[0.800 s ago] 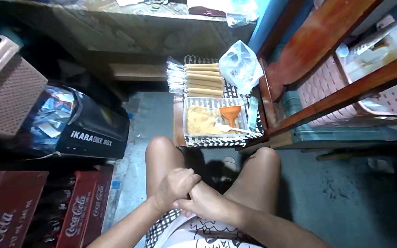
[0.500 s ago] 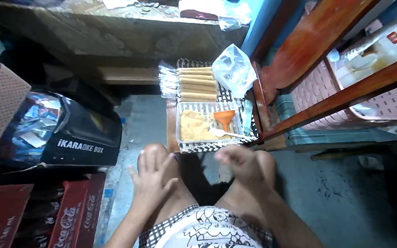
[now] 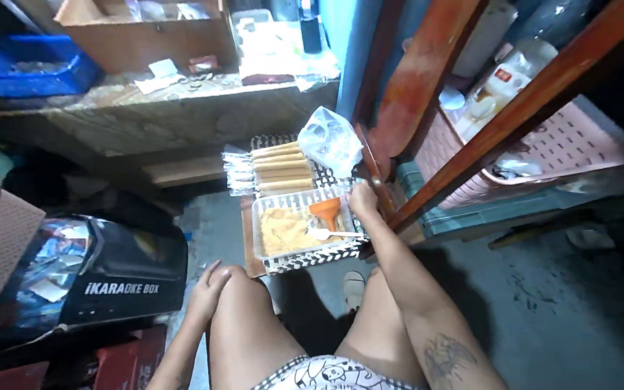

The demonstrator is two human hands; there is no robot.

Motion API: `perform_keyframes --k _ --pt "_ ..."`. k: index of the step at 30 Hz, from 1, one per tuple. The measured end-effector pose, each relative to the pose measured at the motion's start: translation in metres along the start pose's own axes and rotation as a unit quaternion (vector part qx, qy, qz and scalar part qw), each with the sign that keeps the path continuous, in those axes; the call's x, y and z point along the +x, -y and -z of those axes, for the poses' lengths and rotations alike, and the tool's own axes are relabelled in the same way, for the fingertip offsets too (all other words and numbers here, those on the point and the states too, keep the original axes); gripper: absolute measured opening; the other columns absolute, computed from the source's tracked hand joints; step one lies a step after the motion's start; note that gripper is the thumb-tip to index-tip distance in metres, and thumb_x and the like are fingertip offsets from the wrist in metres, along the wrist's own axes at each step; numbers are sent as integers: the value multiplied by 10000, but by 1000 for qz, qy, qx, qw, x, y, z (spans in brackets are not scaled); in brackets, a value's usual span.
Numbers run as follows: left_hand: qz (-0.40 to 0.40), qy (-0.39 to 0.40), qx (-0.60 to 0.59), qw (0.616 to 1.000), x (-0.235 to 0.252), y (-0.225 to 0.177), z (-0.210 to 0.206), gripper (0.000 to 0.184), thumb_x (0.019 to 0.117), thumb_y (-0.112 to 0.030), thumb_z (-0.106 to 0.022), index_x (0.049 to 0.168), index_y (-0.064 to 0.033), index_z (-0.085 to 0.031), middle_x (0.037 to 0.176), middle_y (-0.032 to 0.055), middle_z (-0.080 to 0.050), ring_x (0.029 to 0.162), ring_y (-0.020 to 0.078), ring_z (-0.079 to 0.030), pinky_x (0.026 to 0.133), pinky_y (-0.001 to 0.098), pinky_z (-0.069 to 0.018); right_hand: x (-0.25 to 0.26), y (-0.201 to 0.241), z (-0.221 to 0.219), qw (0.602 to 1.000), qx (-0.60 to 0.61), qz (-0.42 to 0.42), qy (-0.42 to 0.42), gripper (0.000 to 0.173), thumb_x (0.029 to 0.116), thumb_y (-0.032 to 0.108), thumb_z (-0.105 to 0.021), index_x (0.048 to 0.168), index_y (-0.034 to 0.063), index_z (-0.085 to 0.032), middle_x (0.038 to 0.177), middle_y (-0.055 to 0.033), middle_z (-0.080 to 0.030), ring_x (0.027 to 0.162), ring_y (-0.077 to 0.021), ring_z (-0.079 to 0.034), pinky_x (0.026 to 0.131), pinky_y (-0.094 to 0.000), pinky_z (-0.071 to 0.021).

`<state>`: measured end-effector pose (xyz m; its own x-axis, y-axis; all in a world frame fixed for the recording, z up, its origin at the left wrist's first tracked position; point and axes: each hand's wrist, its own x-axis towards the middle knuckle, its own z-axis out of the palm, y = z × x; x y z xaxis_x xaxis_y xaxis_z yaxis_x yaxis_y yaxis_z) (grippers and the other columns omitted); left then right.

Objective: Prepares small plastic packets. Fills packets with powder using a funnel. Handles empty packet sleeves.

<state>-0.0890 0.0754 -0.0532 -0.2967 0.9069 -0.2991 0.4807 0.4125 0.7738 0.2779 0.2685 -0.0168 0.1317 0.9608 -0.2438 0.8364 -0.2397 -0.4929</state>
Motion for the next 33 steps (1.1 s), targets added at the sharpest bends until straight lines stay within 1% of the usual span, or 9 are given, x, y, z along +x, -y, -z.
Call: perform_keyframes --k 4,13,18,21,24,26,29,32,33 --pt "-11 -13 12 1000 -5 3 1 583 1044 -372 -507 1530 -59 -439 1521 238 -470 1426 378 -434 1157 584 -322 4 6 -2 999 8 -34 23 272 1016 136 -586 1189 -48 -686 1347 -257 -608 1259 -424 -589 1000 -612 -490" --pt "2 -2 31 1000 -8 -3 2 545 1065 -370 -498 1516 -66 -463 1503 236 -494 1418 388 -448 1157 597 -318 -24 -3 35 998 40 48 -23 229 1012 114 -624 1169 -14 -731 1238 -255 -672 1221 -405 -612 1067 -564 -451" --pt "7 -7 13 1000 -7 1 2 533 1063 -380 -508 1505 -84 -484 1450 263 -532 1390 416 -471 1132 627 -333 -39 -9 48 982 172 34 -71 216 951 149 -729 1094 -13 -730 1080 -212 -710 981 -326 -671 890 -524 -518" --pt "-31 -48 12 998 -6 10 -1 491 1049 -327 -555 1454 -50 -538 1441 247 -544 1364 411 -495 1120 620 -357 -58 -4 56 931 362 22 -50 187 985 90 -666 1126 -28 -635 974 -115 -699 799 -153 -654 722 -324 -545" --pt "-183 -169 44 968 -19 13 -9 382 996 -190 -597 1305 31 -640 1425 226 -576 1382 408 -487 1160 574 -340 -97 3 70 879 475 32 -16 122 1057 146 -558 1149 67 -545 946 -32 -725 787 -97 -709 721 -262 -586" --pt "-302 -214 29 928 -36 2 -20 350 964 -165 -585 1211 63 -684 1364 246 -617 1368 427 -500 1175 573 -315 -120 8 77 840 539 62 -3 55 1075 109 -481 1094 96 -531 915 -31 -729 778 -130 -729 739 -296 -617" --pt "-383 -147 -36 911 -85 -49 -39 433 999 -272 -605 1308 31 -619 1375 185 -616 1353 252 -530 1150 432 -400 -157 13 77 797 587 126 57 205 1068 90 -345 1016 133 -538 858 -18 -733 763 -166 -735 763 -357 -633" --pt "-379 -27 -212 900 -122 -101 -70 613 971 -405 -666 1419 -45 -452 1312 84 -622 1200 94 -603 1040 315 -504 -197 20 58 758 621 160 120 203 1030 69 -416 996 153 -597 807 -32 -754 707 -154 -743 713 -319 -643" --pt "-354 16 -266 896 -129 -114 -78 691 931 -419 -707 1407 4 -439 1273 89 -626 1109 66 -633 968 273 -535 -209 23 49 740 642 154 131 185 1025 66 -449 977 149 -606 799 -45 -755 697 -151 -745 699 -301 -641"
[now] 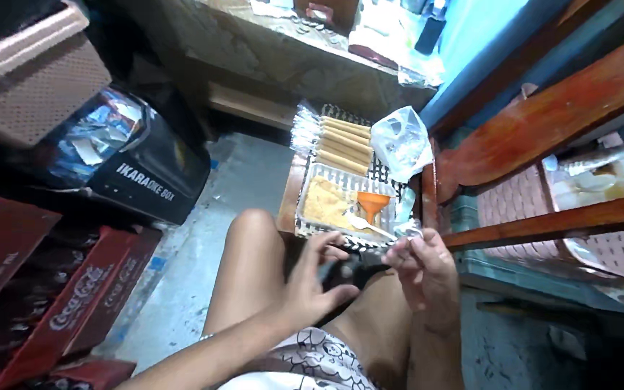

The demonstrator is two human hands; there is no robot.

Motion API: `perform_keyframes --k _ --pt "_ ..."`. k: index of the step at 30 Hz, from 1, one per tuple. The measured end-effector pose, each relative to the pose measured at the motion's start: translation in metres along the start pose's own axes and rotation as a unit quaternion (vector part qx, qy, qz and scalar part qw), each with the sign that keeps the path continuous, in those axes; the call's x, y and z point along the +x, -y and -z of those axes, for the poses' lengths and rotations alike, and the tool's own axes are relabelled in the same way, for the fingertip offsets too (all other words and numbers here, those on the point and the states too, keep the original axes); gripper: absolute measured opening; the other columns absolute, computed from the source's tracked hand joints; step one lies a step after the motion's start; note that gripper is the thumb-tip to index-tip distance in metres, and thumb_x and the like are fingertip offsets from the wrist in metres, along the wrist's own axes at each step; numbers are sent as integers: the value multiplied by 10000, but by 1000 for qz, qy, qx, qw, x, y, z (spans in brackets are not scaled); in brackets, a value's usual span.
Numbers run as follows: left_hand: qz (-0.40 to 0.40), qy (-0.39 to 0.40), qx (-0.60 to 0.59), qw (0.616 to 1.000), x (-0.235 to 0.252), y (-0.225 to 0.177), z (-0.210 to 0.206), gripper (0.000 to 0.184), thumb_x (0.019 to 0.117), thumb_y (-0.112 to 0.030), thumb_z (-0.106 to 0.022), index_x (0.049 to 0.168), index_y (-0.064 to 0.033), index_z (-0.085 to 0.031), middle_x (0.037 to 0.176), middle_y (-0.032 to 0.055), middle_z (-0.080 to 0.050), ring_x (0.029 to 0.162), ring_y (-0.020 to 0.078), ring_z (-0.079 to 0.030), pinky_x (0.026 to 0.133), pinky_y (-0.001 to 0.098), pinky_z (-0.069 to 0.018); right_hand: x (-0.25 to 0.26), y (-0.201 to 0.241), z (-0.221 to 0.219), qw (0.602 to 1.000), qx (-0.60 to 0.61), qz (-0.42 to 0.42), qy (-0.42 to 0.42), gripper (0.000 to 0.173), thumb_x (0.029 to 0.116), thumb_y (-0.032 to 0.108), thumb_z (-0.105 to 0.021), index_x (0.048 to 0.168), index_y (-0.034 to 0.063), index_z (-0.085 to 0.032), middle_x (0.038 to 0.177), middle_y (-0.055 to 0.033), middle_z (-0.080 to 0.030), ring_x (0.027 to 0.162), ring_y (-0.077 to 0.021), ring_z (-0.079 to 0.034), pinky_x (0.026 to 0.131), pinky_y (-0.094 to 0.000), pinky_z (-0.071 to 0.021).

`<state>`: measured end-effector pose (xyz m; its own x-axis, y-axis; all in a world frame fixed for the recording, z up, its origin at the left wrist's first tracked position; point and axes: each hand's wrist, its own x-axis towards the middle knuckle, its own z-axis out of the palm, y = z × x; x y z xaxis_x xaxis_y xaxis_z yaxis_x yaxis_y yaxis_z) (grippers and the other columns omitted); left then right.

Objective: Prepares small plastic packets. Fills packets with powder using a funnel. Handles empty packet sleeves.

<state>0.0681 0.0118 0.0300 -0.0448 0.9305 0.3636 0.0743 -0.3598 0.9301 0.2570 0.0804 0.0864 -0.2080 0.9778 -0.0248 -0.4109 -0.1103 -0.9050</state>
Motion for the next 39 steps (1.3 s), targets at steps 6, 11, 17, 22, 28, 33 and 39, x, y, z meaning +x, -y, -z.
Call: perform_keyframes --k 6,11,17,22,28,33,39 --pt "209 14 -244 947 0 -22 -17 288 928 -37 -649 1192 13 -546 1014 -35 -661 896 18 -667 834 224 -573 -29 -30 -26 996 75 -28 -46 193 1011 11 -465 910 90 -609 813 -81 -756 681 -131 -734 648 -256 -619" --pt "183 -50 -224 956 -8 -18 -14 140 907 34 -639 968 -92 -642 827 -117 -683 748 -22 -651 730 177 -561 -27 -34 -29 994 60 -50 -73 228 1026 3 -407 906 96 -577 800 -64 -752 651 -119 -720 624 -244 -605" --pt "197 -59 -232 951 -11 -16 -5 124 925 13 -613 935 -103 -654 792 -99 -673 740 -2 -645 734 188 -552 -23 -35 -32 993 67 -46 -82 231 1027 0 -384 912 81 -569 815 -85 -752 645 -139 -724 610 -257 -612" --pt "231 -83 -232 941 -10 -14 -4 146 932 18 -595 902 -115 -647 781 -93 -668 738 4 -646 747 194 -556 -23 -36 -30 992 80 -36 -90 219 999 -24 -407 905 82 -575 838 -99 -759 662 -152 -733 616 -271 -617" --pt "193 -66 -229 952 -12 -1 -2 194 1004 -50 -535 882 -153 -645 788 -104 -672 763 4 -648 772 200 -552 -20 -38 -18 979 192 -30 -68 162 932 -21 -547 903 113 -632 913 -111 -756 782 -182 -748 722 -300 -626" --pt "152 -91 -176 968 -10 3 6 175 1007 -36 -539 917 -146 -641 807 -111 -688 771 9 -667 772 211 -571 -14 -37 -11 979 167 10 -115 274 931 -108 -481 914 132 -613 786 -39 -703 683 -121 -703 696 -270 -622" --pt "65 -119 -90 987 -3 7 29 131 1018 -64 -559 988 -155 -648 976 -73 -722 852 50 -697 813 247 -599 -17 -43 3 988 88 35 -125 495 898 -155 -484 1292 144 -458 747 9 -683 644 -117 -700 673 -279 -630"
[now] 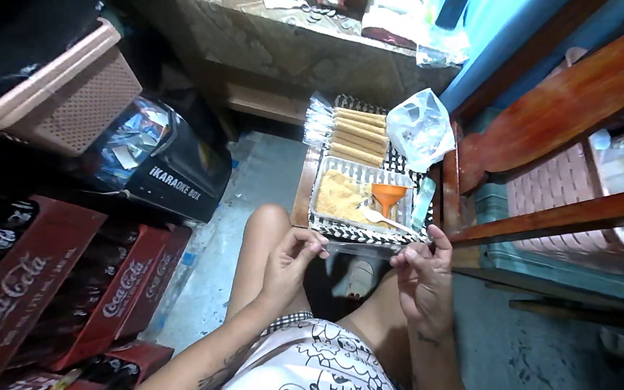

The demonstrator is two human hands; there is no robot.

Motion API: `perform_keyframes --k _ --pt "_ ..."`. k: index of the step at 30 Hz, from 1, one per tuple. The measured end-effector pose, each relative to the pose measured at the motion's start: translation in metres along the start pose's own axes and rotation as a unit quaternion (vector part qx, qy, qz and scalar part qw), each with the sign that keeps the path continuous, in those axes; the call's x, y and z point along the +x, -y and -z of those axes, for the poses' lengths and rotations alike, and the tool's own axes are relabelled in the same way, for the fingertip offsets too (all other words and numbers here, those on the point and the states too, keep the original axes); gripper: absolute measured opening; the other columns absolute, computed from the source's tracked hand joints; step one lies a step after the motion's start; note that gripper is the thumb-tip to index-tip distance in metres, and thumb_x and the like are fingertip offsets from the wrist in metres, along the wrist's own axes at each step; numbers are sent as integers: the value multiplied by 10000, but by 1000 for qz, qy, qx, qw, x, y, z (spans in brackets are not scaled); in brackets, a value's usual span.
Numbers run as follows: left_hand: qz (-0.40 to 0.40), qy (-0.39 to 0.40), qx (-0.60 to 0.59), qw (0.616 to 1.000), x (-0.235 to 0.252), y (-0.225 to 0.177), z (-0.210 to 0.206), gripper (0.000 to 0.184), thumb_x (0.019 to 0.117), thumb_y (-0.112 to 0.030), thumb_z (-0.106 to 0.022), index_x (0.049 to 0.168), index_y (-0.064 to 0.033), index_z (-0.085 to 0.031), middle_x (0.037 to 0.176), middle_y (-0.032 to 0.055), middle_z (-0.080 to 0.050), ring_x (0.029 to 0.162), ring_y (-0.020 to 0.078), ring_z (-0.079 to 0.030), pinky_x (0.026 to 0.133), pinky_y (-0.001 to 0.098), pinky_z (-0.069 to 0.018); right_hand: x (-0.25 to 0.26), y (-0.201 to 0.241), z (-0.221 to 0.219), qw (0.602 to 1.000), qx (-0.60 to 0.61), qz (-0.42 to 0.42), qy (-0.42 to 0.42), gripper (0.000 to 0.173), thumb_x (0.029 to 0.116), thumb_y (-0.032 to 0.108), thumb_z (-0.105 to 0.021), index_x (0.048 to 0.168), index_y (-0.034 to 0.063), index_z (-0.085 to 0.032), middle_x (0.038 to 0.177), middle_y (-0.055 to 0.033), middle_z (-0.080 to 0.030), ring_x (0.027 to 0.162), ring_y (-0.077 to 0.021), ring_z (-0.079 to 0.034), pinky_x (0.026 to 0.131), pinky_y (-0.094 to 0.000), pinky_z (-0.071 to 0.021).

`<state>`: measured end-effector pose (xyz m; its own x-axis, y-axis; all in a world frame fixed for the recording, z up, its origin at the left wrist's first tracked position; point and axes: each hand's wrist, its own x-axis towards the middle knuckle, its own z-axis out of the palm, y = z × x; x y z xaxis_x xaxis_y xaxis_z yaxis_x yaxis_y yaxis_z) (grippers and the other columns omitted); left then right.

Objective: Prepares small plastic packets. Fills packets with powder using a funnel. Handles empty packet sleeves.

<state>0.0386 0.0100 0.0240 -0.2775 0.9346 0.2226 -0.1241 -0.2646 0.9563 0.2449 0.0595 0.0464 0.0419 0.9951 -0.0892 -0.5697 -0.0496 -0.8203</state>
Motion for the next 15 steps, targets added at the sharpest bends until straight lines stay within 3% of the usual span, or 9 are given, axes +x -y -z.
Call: perform_keyframes --k 4,6,7,9,10,12,14,15 --pt "-42 -10 18 999 6 0 9 123 1032 -95 -550 1018 -194 -620 963 -92 -726 805 26 -682 760 212 -581 -18 -12 12 989 -89 -116 3 537 926 -134 -488 1409 67 -369 736 10 -655 598 -107 -671 603 -273 -615" --pt "-57 -4 59 997 8 -1 15 122 1023 -88 -557 1019 -193 -620 932 -122 -709 788 -11 -658 740 183 -565 -28 -18 25 948 -247 -193 59 613 940 -73 -533 1499 20 -301 768 -14 -647 595 -97 -657 575 -261 -594" --pt "-67 7 98 993 10 -2 19 102 1013 -78 -563 1017 -164 -619 922 -123 -700 785 -29 -645 737 169 -556 -31 -20 31 905 -362 -202 92 641 950 -19 -582 1530 -6 -308 836 -54 -659 625 -118 -655 577 -279 -580" --pt "-117 48 220 967 16 -2 26 72 980 -66 -602 985 -23 -659 904 -32 -691 786 -16 -639 755 162 -551 -34 -20 38 806 -560 -148 118 623 967 108 -676 1525 1 -421 1083 -175 -700 830 -270 -697 720 -450 -583" --pt "-146 75 285 944 19 -2 27 118 967 -82 -625 952 13 -695 884 28 -698 787 29 -648 768 187 -550 -35 -20 37 787 -598 -96 121 597 962 144 -693 1494 -12 -472 1174 -224 -682 935 -338 -694 796 -522 -569" --pt "-191 127 363 903 21 0 22 149 953 -106 -647 910 9 -732 850 85 -716 801 127 -679 796 266 -561 -35 -21 28 784 -598 16 164 572 938 231 -698 1421 -39 -554 1294 -253 -635 1111 -370 -649 909 -526 -542" --pt "-194 179 358 896 20 4 10 157 969 -105 -633 915 0 -736 853 96 -725 824 172 -695 819 308 -565 -31 -26 11 796 -555 69 231 570 930 310 -680 1380 -31 -602 1387 -233 -599 1275 -363 -580 1032 -503 -497" --pt "-194 194 346 897 18 5 4 164 977 -107 -624 924 -2 -738 862 99 -731 839 188 -703 827 327 -567 -29 -31 4 813 -522 72 250 499 932 276 -677 1320 -36 -647 1360 -213 -624 1277 -321 -583 1046 -459 -491"
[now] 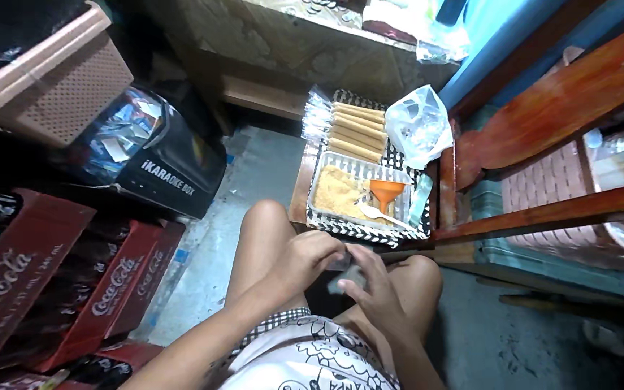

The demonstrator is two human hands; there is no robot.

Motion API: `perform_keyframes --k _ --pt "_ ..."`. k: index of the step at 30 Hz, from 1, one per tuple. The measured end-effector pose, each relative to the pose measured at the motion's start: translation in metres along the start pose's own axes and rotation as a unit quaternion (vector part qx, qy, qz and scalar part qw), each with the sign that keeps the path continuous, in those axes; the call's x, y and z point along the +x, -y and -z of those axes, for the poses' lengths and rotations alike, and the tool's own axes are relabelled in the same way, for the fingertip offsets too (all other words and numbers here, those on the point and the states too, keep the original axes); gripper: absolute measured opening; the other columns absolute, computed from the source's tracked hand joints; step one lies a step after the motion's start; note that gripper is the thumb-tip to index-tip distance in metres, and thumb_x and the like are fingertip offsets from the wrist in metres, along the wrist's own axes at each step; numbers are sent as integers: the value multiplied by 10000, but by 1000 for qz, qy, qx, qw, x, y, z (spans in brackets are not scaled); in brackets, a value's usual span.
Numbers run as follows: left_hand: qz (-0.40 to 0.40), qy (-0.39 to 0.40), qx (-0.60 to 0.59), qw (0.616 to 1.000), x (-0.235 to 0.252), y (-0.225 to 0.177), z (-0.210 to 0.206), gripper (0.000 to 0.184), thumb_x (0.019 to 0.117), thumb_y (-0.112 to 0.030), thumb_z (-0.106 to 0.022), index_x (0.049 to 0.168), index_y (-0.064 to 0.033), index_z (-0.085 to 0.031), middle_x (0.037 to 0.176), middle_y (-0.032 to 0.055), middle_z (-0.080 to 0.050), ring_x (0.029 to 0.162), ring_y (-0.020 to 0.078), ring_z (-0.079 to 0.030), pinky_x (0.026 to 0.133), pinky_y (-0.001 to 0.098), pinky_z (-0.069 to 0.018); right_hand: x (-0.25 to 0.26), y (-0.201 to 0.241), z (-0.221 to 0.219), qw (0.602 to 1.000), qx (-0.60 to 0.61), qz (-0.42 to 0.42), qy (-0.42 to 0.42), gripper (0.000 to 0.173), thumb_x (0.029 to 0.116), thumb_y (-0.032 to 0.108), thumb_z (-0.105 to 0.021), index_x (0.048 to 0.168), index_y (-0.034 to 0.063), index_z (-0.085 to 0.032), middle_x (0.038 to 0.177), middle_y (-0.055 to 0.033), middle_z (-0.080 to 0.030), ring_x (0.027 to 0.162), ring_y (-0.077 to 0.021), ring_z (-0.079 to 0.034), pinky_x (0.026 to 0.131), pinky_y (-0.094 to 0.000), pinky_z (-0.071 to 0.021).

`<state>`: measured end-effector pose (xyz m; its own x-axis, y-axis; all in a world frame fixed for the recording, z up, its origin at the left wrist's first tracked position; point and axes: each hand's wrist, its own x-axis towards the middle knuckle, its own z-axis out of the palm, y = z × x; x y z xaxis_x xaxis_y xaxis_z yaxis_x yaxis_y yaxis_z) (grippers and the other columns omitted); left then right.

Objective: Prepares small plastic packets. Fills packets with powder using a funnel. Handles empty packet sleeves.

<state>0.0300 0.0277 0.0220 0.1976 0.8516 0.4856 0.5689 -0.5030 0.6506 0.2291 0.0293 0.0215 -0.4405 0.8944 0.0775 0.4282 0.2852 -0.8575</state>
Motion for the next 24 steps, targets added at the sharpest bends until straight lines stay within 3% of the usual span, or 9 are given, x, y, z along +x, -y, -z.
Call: perform_keyframes --k 3,6,8,11,14,17,20,22,24 --pt "-23 -17 2 1000 5 -5 -4 163 974 -109 -623 909 -20 -743 858 90 -740 847 188 -715 829 323 -565 12 3 -16 991 126 -23 -45 159 943 96 -625 919 -27 -724 951 -51 -712 922 -34 -647 842 -208 -522" --pt "6 -48 -37 998 4 -1 2 139 947 -115 -666 923 -2 -744 832 70 -729 799 123 -684 801 254 -548 13 6 -19 964 247 -85 -47 104 936 16 -626 879 9 -713 849 24 -715 819 10 -666 788 -191 -564" --pt "100 -41 -148 983 0 1 2 245 935 -145 -688 1093 42 -701 873 33 -690 791 42 -613 764 185 -507 13 10 -20 952 283 -109 -48 122 944 -10 -609 884 18 -712 823 38 -716 783 2 -672 763 -191 -571" --pt "223 27 -262 939 -3 0 1 501 911 -251 -707 1316 28 -609 1155 80 -676 1014 91 -603 877 259 -489 15 10 -19 940 314 -121 -56 137 952 -16 -604 879 30 -712 806 45 -717 769 -2 -673 761 -193 -574" --pt "254 34 -310 916 -8 -6 -10 314 961 -185 -672 1201 15 -702 1216 96 -676 1114 86 -620 979 244 -496 17 12 -20 934 322 -135 -69 142 931 -31 -622 850 46 -710 770 67 -696 743 21 -650 737 -173 -555" --pt "286 -27 -360 887 -11 -12 -19 135 960 -84 -658 1014 1 -747 1071 39 -712 1012 29 -660 917 204 -542 18 10 -28 930 326 -144 -90 164 925 -52 -618 816 54 -680 737 70 -685 714 12 -656 727 -184 -569" --pt "331 -48 -398 854 -10 -8 -20 82 942 -54 -670 944 -18 -744 985 -6 -707 904 8 -654 842 193 -546 23 3 -32 940 297 -143 -85 167 910 -64 -616 796 49 -662 713 66 -665 691 12 -638 702 -178 -555" --pt "350 -69 -395 847 -9 -2 -21 65 934 -50 -680 908 -22 -733 927 -20 -708 853 7 -655 822 204 -551 27 0 -27 964 216 -144 -52 38 897 -27 -668 894 0 -695 797 17 -700 752 -4 -662 740 -188 -568" --pt "354 -96 -353 861 -8 7 -21 46 911 -32 -702 873 -12 -717 880 -13 -692 821 4 -640 800 202 -542 30 -2 -18 987 106 -116 -38 199 912 65 -700 1081 -41 -702 953 -68 -724 861 -60 -684 801 -238 -572"
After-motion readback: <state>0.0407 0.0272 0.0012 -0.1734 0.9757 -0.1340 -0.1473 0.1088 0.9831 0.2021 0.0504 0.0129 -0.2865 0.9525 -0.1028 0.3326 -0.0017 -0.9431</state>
